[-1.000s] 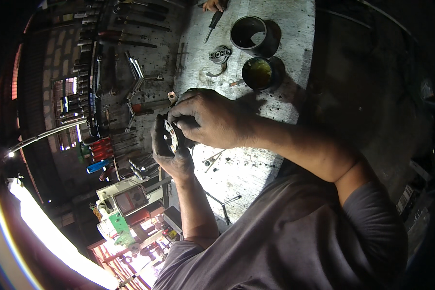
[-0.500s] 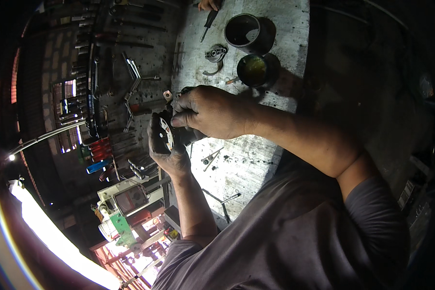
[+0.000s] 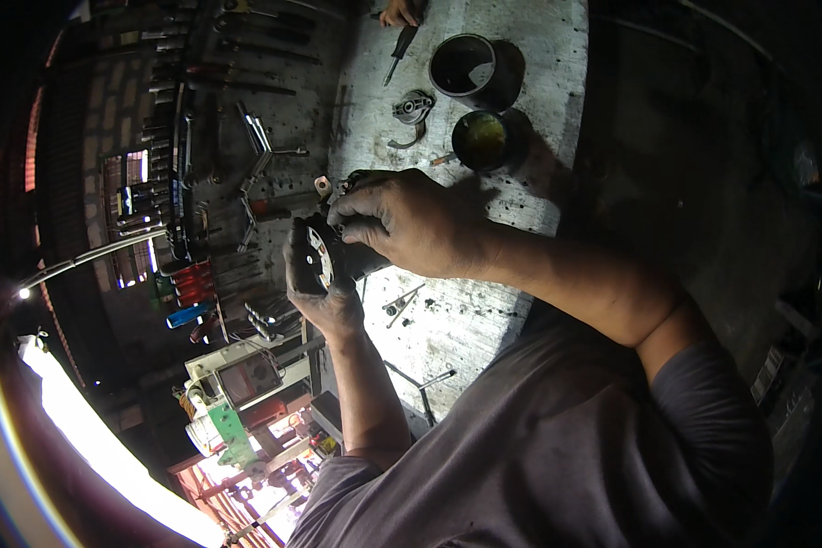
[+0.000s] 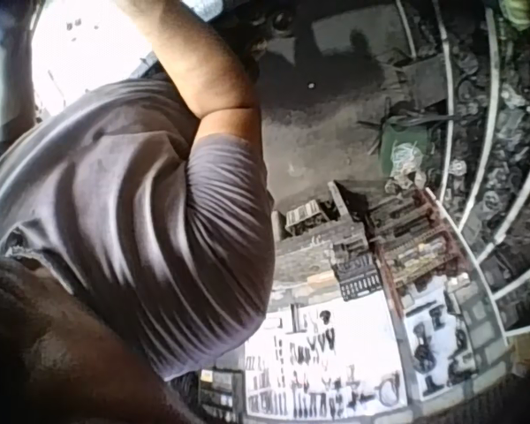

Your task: The person assembles a small cylindrical electrical component on a cluttered workbench. They repeatedly insert and remove a circular rotor-like part, apply lubricant from a small container, and reattach the housing. The person handles the component with both hands, occasionally rotating it to access different sides.

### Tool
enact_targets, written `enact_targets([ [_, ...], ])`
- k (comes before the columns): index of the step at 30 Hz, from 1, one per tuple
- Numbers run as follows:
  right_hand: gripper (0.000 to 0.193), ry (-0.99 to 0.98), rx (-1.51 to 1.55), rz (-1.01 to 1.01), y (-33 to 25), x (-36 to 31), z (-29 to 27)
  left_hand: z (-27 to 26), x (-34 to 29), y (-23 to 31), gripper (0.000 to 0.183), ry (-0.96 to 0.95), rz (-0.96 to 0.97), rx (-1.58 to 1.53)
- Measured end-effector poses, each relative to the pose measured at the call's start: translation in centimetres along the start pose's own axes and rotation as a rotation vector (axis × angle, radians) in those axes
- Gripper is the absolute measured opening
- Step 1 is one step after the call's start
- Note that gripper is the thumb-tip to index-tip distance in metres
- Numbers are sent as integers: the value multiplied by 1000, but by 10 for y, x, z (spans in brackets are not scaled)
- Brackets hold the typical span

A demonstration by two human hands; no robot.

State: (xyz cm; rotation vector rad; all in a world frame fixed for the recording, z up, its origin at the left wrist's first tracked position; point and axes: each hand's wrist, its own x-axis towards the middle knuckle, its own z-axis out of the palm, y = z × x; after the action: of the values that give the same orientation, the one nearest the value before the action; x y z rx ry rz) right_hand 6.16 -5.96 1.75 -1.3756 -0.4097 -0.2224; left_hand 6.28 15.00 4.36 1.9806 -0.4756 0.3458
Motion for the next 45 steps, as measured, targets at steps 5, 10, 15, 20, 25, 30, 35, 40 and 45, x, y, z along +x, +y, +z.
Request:
enact_targets([
  [5,22,121,-122,-198,1,0,6,0,-1,2,124,1,-28,-26],
  [10,22,111,-145,-230,1,-1,7,1,-1,2,125,5,-29,-54],
  [15,20,98,-96,-265,0,4,8,-1,-1,2,124,-8,-33,-48],
  [20,19,74,38,-30,-5,2,10,-4,-1,0,122,-43,-6,-119],
  [25,19,49,92,-5,-9,3,6,-3,-2,0,119,-35,2,-76],
  [30,23,4,54,23,-14,2,-2,-3,-3,0,121,-24,-30,-157],
  [35,19,29,-63,54,-22,3,-2,-1,-3,-3,122,2,12,-50],
  [40,14,96,-24,60,-22,2,6,2,-3,-6,123,11,7,-125],
  [45,13,136,-156,-125,-17,5,11,5,-5,-3,125,26,-20,-146],
])
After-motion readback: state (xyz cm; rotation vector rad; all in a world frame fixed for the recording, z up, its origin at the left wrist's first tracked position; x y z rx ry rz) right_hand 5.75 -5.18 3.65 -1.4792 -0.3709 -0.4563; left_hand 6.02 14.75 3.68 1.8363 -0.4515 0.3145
